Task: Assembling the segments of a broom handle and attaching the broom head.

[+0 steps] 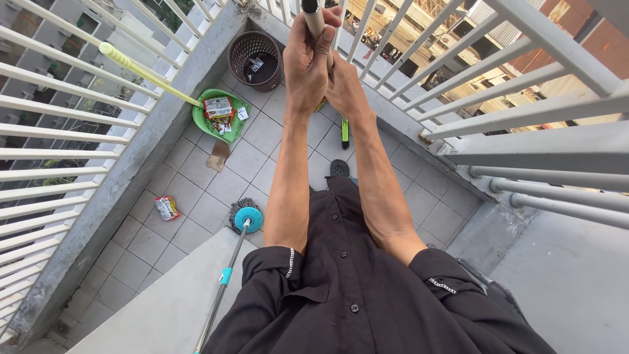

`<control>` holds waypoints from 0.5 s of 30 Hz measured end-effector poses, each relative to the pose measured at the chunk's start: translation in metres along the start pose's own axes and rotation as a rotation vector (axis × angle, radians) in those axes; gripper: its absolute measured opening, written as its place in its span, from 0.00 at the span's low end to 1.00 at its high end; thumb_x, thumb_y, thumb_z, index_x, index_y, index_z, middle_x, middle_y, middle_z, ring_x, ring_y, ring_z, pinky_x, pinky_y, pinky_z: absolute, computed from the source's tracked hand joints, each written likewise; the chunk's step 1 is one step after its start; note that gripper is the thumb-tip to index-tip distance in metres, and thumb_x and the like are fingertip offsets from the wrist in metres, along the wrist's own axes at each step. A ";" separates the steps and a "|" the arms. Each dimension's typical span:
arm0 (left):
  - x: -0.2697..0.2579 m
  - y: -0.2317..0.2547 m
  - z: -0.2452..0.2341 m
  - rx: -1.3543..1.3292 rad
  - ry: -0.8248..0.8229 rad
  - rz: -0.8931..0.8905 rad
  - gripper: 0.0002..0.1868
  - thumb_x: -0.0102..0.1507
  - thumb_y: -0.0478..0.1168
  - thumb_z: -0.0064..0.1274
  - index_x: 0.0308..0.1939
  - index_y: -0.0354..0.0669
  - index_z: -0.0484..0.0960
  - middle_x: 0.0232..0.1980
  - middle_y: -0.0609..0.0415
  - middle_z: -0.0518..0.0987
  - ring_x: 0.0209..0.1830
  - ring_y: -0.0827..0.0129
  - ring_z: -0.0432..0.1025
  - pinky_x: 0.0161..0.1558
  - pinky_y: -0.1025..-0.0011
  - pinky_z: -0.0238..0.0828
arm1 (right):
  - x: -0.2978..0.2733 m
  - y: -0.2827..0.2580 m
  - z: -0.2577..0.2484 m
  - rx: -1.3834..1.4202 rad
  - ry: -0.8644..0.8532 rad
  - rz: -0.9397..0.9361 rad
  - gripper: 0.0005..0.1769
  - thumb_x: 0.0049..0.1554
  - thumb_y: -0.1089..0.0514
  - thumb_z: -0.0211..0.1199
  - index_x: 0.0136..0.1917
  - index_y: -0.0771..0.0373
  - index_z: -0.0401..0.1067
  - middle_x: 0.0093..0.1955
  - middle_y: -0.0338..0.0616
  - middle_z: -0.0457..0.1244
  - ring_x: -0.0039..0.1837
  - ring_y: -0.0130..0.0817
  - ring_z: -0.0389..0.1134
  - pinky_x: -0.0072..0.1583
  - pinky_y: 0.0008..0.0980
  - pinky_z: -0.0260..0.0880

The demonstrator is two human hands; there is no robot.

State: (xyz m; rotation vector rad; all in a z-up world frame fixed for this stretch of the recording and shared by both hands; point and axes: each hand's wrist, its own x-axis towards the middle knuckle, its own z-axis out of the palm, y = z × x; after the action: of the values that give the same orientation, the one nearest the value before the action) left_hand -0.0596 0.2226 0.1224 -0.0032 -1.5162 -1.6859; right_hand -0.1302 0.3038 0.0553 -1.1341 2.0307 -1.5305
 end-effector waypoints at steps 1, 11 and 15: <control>0.000 -0.008 0.002 -0.014 0.003 0.001 0.08 0.76 0.36 0.48 0.58 0.38 0.74 0.57 0.52 0.79 0.73 0.66 0.70 0.79 0.63 0.65 | 0.001 0.005 -0.003 0.012 0.000 -0.004 0.11 0.61 0.68 0.60 0.57 0.66 0.66 0.46 0.48 0.70 0.47 0.39 0.73 0.47 0.41 0.71; 0.016 -0.023 0.022 0.092 0.077 -0.001 0.09 0.76 0.37 0.48 0.58 0.36 0.75 0.56 0.51 0.80 0.68 0.66 0.73 0.75 0.64 0.71 | 0.026 0.030 -0.018 0.060 -0.029 -0.052 0.18 0.60 0.64 0.65 0.62 0.65 0.67 0.47 0.45 0.69 0.48 0.37 0.71 0.51 0.39 0.71; 0.022 -0.030 0.022 0.149 0.122 0.017 0.10 0.75 0.39 0.50 0.56 0.36 0.75 0.56 0.51 0.81 0.61 0.68 0.77 0.70 0.66 0.75 | 0.038 0.037 -0.019 0.108 -0.071 -0.081 0.23 0.58 0.63 0.67 0.65 0.64 0.66 0.50 0.47 0.70 0.51 0.38 0.72 0.52 0.38 0.72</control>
State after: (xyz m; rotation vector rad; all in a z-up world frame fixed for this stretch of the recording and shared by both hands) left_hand -0.1019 0.2253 0.1145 0.1619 -1.5411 -1.5280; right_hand -0.1806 0.2906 0.0352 -1.2235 1.8540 -1.5938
